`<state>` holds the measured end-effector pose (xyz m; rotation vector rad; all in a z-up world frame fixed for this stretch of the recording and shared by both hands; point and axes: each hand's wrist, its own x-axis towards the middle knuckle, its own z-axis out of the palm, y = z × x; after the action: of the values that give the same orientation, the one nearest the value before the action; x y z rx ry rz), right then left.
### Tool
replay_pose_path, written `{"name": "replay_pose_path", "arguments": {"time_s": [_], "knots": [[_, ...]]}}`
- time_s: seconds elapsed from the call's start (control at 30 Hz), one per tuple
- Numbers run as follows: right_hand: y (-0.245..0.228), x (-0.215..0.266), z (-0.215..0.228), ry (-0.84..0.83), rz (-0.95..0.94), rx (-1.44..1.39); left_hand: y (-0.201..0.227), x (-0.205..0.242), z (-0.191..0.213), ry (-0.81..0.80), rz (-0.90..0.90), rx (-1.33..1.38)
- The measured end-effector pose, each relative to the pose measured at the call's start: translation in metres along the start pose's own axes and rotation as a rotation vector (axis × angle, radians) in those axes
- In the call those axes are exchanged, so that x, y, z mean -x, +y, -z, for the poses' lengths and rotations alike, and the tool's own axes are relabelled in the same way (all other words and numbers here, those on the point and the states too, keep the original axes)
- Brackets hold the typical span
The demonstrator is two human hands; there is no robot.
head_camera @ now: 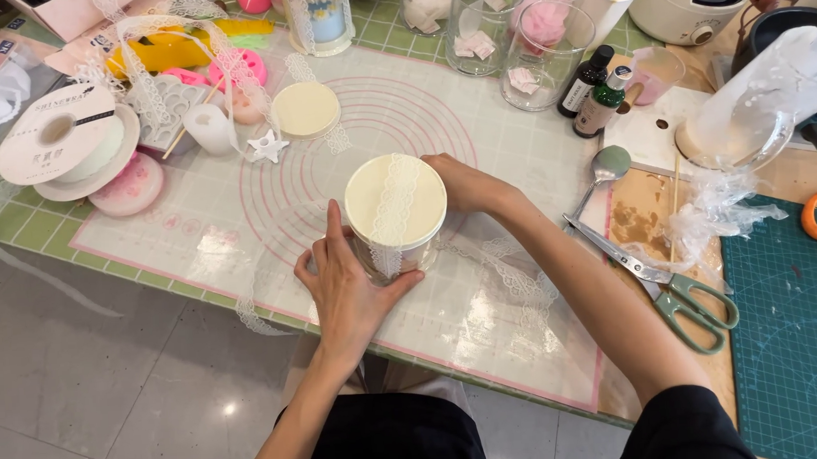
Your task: Decorating a transparent candle container with lace ribbon and a lid.
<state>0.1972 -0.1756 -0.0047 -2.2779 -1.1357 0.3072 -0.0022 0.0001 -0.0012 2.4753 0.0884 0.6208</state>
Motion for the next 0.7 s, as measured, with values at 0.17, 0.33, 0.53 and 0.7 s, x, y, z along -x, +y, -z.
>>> {"name": "replay_pose_path", "arguments": {"time_s": [0.17, 0.33, 0.53, 0.7], "knots": [[-0.001, 0.004, -0.001, 0.091, 0.098, -0.143, 0.001, 0.000, 0.001, -0.002, 0.004, 0.020], [-0.042, 0.049, 0.026, 0.096, -0.104, -0.171, -0.018, -0.006, 0.015, -0.108, 0.040, 0.087], [-0.087, 0.123, 0.035, 0.047, -0.199, 0.149, -0.049, -0.031, 0.054, -0.290, -0.070, 0.201], [-0.081, 0.153, 0.014, 0.195, -0.100, 0.391, -0.046, -0.031, 0.025, -0.375, -0.246, 0.335]]}}
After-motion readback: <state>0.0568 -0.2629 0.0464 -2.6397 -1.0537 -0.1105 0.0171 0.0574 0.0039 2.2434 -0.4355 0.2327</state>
